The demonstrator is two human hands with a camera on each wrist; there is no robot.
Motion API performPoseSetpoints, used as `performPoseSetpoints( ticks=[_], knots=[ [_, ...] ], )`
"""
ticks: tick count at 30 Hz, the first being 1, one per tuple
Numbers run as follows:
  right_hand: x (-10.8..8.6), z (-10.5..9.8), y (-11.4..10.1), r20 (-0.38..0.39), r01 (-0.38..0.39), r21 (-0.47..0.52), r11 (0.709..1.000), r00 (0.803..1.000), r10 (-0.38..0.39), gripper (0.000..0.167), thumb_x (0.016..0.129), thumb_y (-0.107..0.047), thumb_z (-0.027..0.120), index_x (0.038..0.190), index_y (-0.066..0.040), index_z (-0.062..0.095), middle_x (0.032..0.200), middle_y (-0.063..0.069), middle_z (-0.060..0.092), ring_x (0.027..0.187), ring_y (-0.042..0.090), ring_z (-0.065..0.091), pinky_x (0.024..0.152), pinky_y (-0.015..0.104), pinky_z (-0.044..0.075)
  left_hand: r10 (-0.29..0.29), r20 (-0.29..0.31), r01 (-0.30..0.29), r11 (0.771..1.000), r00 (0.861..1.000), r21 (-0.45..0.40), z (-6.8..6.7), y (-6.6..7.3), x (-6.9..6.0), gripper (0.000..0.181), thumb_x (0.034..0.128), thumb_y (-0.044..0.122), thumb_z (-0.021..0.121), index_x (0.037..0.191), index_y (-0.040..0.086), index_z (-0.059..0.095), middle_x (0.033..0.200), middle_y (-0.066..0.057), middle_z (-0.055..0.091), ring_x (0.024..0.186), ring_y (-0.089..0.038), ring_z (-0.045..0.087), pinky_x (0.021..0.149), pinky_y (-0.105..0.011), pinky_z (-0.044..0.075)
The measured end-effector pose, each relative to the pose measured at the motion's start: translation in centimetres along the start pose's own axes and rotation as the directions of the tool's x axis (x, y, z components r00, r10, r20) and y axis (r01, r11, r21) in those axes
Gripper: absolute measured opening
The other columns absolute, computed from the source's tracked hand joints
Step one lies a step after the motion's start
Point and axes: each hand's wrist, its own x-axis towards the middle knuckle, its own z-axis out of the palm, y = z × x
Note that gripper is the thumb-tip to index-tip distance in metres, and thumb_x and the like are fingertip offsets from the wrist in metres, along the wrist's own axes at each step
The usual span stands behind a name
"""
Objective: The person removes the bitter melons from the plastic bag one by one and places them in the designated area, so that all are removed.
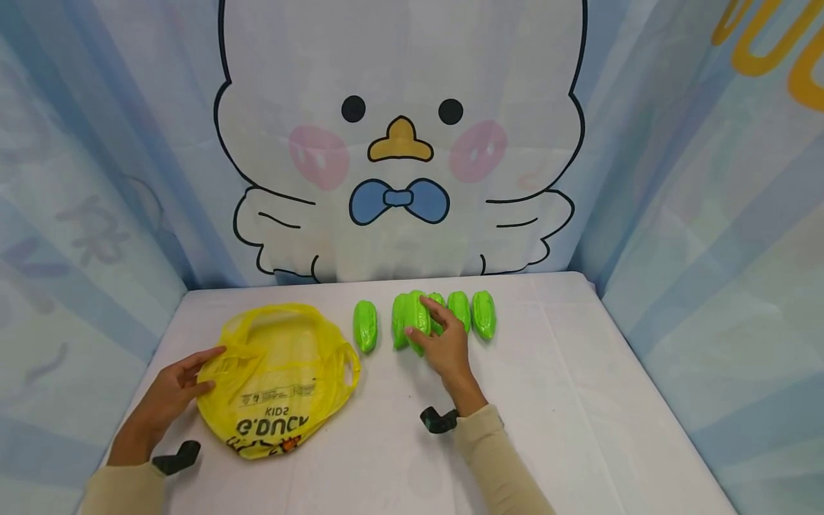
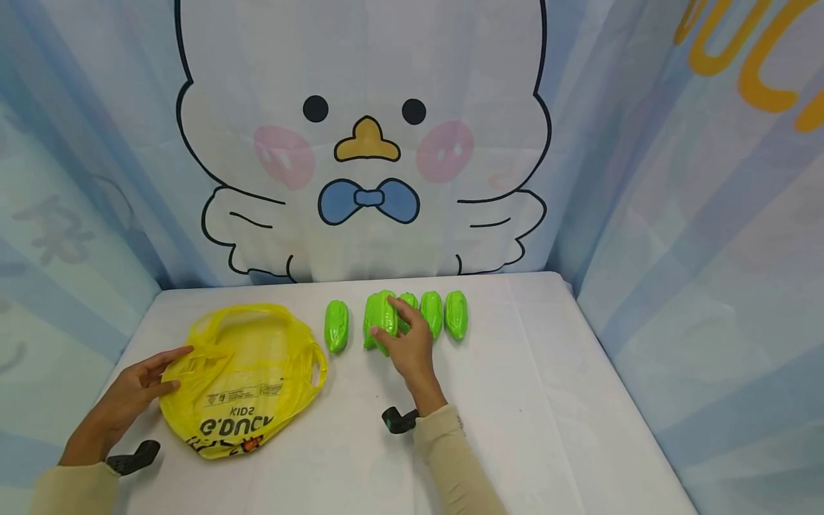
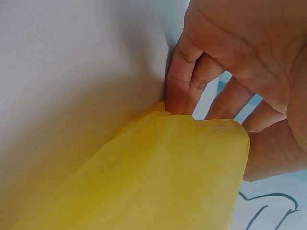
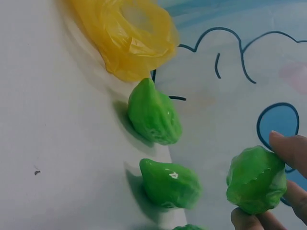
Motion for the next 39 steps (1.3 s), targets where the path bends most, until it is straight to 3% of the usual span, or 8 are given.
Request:
performPoseSetpoints(
  ticks=[16, 25, 33, 39],
  knots=[
    [0.9, -3.3, -0.2, -0.047, -0.034, 0.011, 0.999, 0.998, 0.035, 0.064, 0.089, -0.010, 0.086, 0.147, -0.026, 0.064, 0.160, 0.000, 0.054, 0.150, 0.026, 0.046, 0.121, 0.053, 0.043, -0.023, 0.008, 0.023, 1.000, 1.000, -0.006, -0.1, 0.2, -0.1, 0.071, 0.1067, 0.023, 0.066, 0.166, 0.004, 0.033, 0.174, -0.031, 0.016, 0.108, 0.023, 0.047, 0.090, -0.005, 0.047],
    [1.3, -4.7, -0.3, -0.069, -0.037, 0.007, 0.999, 0.997, 0.037, 0.065, 0.090, -0.009, 0.086, 0.149, -0.026, 0.063, 0.161, 0.002, 0.052, 0.151, 0.025, 0.045, 0.121, 0.054, 0.042, 0.022, -0.001, -0.022, 1.000, 1.000, -0.023, 0.0, -0.4, 0.0, 0.069, 0.1073, 0.021, 0.065, 0.165, 0.002, 0.034, 0.173, -0.032, 0.020, 0.109, 0.022, 0.049, 0.090, -0.005, 0.048],
    [1.9, -6.2, -0.4, -0.105, -0.038, -0.033, 0.999, 0.994, 0.034, 0.066, 0.091, -0.009, 0.085, 0.150, -0.027, 0.062, 0.161, 0.003, 0.053, 0.152, 0.024, 0.044, 0.122, 0.053, 0.042, -0.016, -0.004, 0.016, 1.000, 1.000, -0.015, 0.0, 0.0, 0.0, 0.071, 0.1062, 0.022, 0.067, 0.166, 0.004, 0.034, 0.173, -0.032, 0.017, 0.108, 0.022, 0.048, 0.090, -0.004, 0.047],
    [2.2, -7.2, -0.4, -0.118, -0.053, -0.031, 0.998, 0.992, 0.049, 0.066, 0.091, -0.009, 0.084, 0.150, -0.027, 0.062, 0.163, 0.002, 0.050, 0.152, 0.024, 0.044, 0.120, 0.051, 0.043, -0.008, -0.005, 0.008, 1.000, 1.000, -0.009, -0.1, -0.1, 0.1, 0.070, 0.1062, 0.023, 0.067, 0.165, 0.003, 0.034, 0.173, -0.031, 0.019, 0.107, 0.021, 0.049, 0.089, -0.005, 0.047]
  ],
)
